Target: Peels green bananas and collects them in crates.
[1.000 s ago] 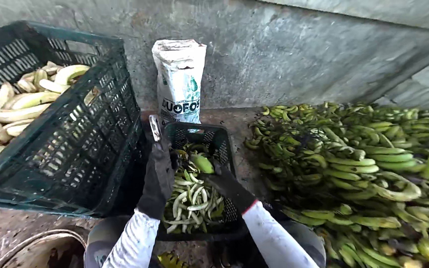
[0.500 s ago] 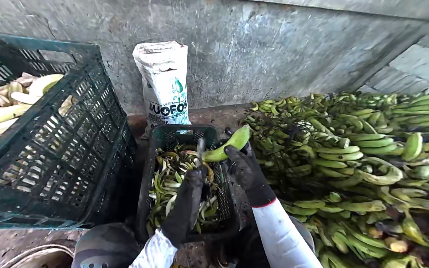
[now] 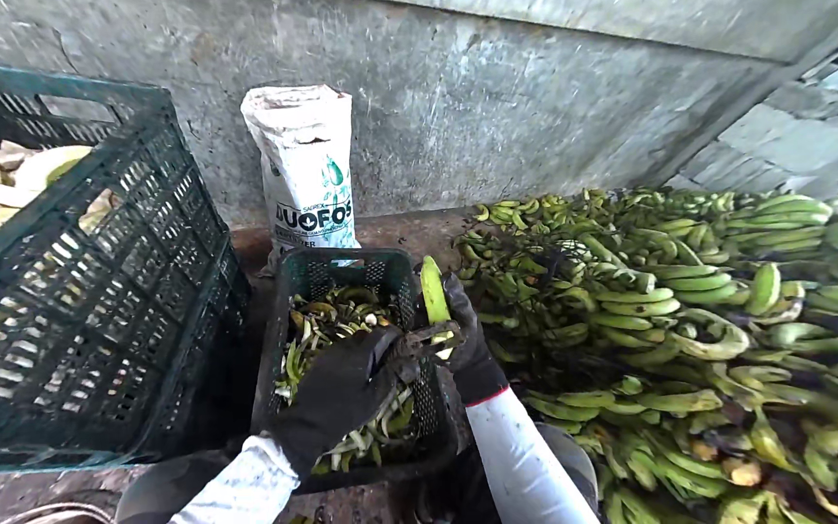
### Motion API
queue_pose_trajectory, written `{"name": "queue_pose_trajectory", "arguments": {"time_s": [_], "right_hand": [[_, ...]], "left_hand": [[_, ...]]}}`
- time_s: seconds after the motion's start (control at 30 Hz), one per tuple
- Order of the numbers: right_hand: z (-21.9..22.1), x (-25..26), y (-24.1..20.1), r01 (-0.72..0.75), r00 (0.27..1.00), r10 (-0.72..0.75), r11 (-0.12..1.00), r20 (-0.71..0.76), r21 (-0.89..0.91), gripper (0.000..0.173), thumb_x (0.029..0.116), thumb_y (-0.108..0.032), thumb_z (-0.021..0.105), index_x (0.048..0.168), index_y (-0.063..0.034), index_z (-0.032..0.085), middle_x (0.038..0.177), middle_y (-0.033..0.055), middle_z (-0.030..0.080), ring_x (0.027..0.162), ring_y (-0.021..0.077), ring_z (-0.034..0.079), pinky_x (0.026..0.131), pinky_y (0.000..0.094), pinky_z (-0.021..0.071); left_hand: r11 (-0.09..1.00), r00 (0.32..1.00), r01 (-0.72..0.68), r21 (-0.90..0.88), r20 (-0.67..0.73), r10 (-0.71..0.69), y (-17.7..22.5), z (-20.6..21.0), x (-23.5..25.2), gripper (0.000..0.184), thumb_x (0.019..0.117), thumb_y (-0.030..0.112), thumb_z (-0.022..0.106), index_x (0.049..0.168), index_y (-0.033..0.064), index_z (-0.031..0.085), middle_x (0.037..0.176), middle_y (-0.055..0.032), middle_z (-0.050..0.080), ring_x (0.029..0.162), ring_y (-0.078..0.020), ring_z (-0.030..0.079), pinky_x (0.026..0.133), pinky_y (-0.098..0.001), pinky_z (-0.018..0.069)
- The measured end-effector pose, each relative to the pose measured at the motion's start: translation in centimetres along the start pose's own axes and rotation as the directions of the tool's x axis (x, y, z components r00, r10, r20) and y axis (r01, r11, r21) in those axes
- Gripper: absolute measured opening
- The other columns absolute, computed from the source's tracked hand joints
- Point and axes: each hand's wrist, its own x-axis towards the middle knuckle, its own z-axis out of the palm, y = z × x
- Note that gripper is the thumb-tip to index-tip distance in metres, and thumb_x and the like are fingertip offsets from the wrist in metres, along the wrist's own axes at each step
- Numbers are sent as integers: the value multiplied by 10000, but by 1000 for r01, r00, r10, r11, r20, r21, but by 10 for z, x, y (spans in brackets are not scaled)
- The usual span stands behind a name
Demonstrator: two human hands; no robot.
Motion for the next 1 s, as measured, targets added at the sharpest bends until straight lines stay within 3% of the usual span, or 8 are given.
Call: {"name": "queue_pose_trajectory", "arguments": {"time_s": [0.17, 0.33, 0.53, 0.67, 0.73, 0.83, 0.93, 1.0], "right_hand": [[17, -9, 26, -143, 982, 163, 970, -92, 196, 456, 1085, -395, 299, 966, -109, 634, 788, 65, 714, 672, 140, 705, 581, 292, 600], [22, -30, 44, -294, 956, 285, 928, 72, 228, 373, 960, -483, 627, 1044, -124, 686, 806, 79, 711, 609, 153, 689, 520, 300, 596], [3, -12, 20, 68, 991, -76, 995, -107, -79, 342, 939, -410, 659, 1059, -90, 653, 812, 57, 699, 665, 126, 685, 597, 302, 608], [1, -2, 11, 185, 898, -353, 845, -264, -501, 486, 1034, -347, 418, 1426, -60, 422, 1018, 49, 643, 832, 109, 659, 742, 307, 593], [3, -2, 14, 171, 921, -306, 875, -243, -452, 478, 1042, -372, 433, 1430, -94, 427, 1008, 39, 657, 828, 103, 667, 730, 295, 594], [5, -11, 28, 14, 997, -27, 983, -70, -181, 288, 982, -353, 574, 1114, -103, 631, 871, 43, 718, 722, 110, 690, 631, 275, 596], [12, -24, 37, -64, 993, 91, 951, 77, -304, 338, 978, -338, 567, 1211, -96, 608, 992, -26, 716, 874, 51, 681, 787, 240, 583], [10, -26, 38, -22, 1000, 17, 935, -15, -354, 399, 981, -348, 558, 1262, -65, 560, 975, -3, 713, 840, 76, 695, 746, 265, 605]], "left_hand": [[981, 991, 37, 191, -136, -11, -23, 6, 17, 589, 1012, 566, 486, 1467, 200, 562, 1320, -189, 646, 1192, -408, 626, 1004, -610, 479], [969, 868, 238, 71, -464, -179, -75, -6, 43, 481, 1047, 485, 502, 1372, 142, 592, 1140, -213, 690, 980, -423, 691, 819, -674, 542], [979, 977, 46, -200, -193, -86, -41, -10, 12, 512, 1017, 594, 472, 1358, 238, 608, 1080, -28, 706, 911, -179, 685, 809, -490, 579], [985, 997, -56, -160, -62, 47, -12, 13, -5, 652, 992, 642, 488, 1447, 183, 573, 1257, -82, 677, 1095, -214, 670, 964, -474, 547], [995, 997, -48, -84, -57, 44, -12, 13, 0, 659, 995, 635, 489, 1473, 185, 550, 1299, -113, 660, 1170, -273, 645, 1015, -518, 510], [997, 974, 28, 73, -226, -11, -32, 9, 18, 545, 1016, 519, 531, 1440, 182, 593, 1241, -179, 683, 1098, -387, 670, 940, -615, 520], [978, 900, 188, 89, -414, -135, -62, -4, 35, 473, 1038, 463, 529, 1412, 179, 577, 1177, -210, 682, 1018, -433, 681, 833, -677, 532], [979, 899, 205, 13, -397, -183, -63, -13, 31, 543, 1027, 542, 503, 1449, 202, 540, 1242, -175, 663, 1066, -393, 669, 870, -668, 521]]}}
